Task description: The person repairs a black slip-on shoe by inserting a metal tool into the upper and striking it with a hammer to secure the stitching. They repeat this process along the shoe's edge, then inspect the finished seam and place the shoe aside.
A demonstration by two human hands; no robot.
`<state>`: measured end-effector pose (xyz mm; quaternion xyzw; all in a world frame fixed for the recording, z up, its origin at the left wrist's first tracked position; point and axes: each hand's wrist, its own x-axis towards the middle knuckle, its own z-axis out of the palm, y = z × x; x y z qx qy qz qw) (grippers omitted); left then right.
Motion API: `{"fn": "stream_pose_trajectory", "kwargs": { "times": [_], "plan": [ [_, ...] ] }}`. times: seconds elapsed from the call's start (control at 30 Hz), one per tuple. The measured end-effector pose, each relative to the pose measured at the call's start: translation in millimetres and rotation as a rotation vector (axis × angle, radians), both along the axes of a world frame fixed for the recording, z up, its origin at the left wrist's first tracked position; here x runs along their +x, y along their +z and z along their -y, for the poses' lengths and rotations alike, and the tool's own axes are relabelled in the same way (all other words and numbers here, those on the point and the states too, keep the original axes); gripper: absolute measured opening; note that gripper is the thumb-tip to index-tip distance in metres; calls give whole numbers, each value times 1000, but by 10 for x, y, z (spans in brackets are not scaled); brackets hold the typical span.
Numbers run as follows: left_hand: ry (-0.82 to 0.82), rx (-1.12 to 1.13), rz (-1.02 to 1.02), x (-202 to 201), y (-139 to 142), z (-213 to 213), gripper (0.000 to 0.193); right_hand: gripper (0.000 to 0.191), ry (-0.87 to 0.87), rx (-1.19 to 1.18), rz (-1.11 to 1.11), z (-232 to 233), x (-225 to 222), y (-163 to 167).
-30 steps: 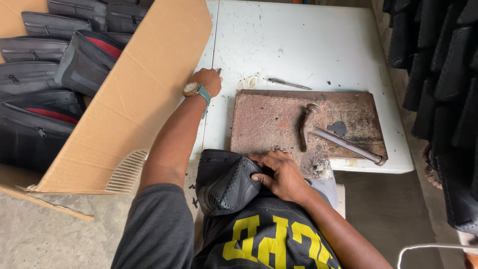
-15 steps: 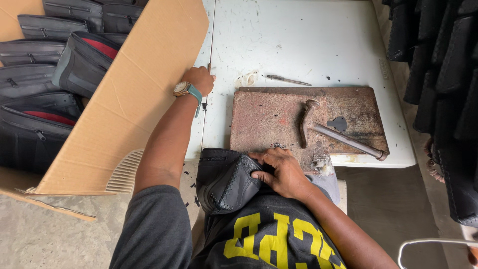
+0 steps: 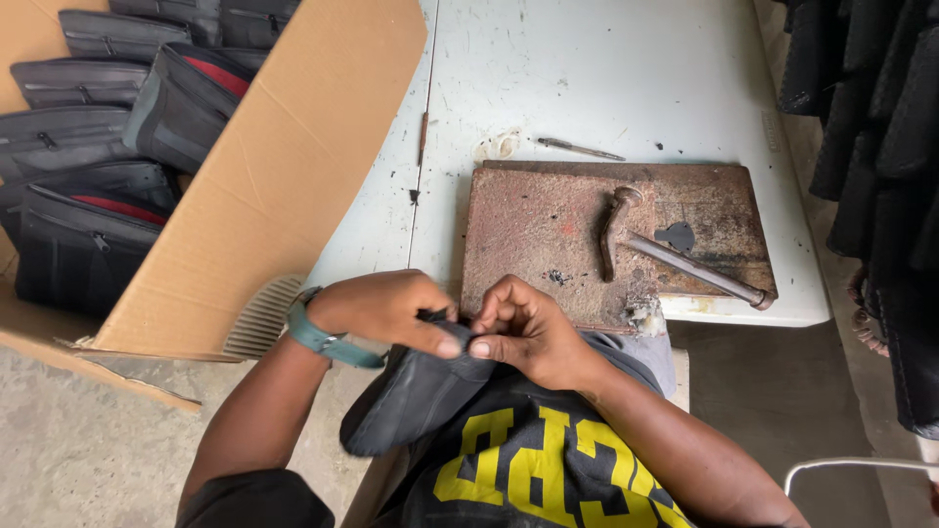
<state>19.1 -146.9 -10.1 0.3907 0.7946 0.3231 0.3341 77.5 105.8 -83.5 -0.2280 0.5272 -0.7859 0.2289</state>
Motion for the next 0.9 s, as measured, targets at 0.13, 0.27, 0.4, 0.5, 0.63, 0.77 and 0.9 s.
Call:
{"fn": "stream_pose_trajectory", "kwargs": {
  "times": [0.13, 0.27, 0.4, 0.5, 0.63, 0.77, 0.9],
  "plan": [
    [2, 273, -9, -40, 373, 389, 34, 50, -100, 149, -160, -159, -284, 430],
    [11, 1023, 64, -145, 522, 601, 32, 111, -101, 11, -9, -378, -493, 575],
    [25, 1253, 77, -174, 219, 450, 19, 131, 154, -465, 408, -432, -331, 373],
    [72, 1007, 33, -100, 73, 312, 24, 122, -121, -373, 215, -594, -263, 362],
    [195, 244, -99, -34, 213, 103, 45, 106, -286, -19, -101, -784, -244, 585],
    [140, 156, 11, 153, 337, -187, 53, 98, -325, 219, -163, -629, 23, 708],
    [204, 319, 106, 190, 318, -350, 49, 93, -336, 290, -217, -410, 236, 706]
  ]
}}
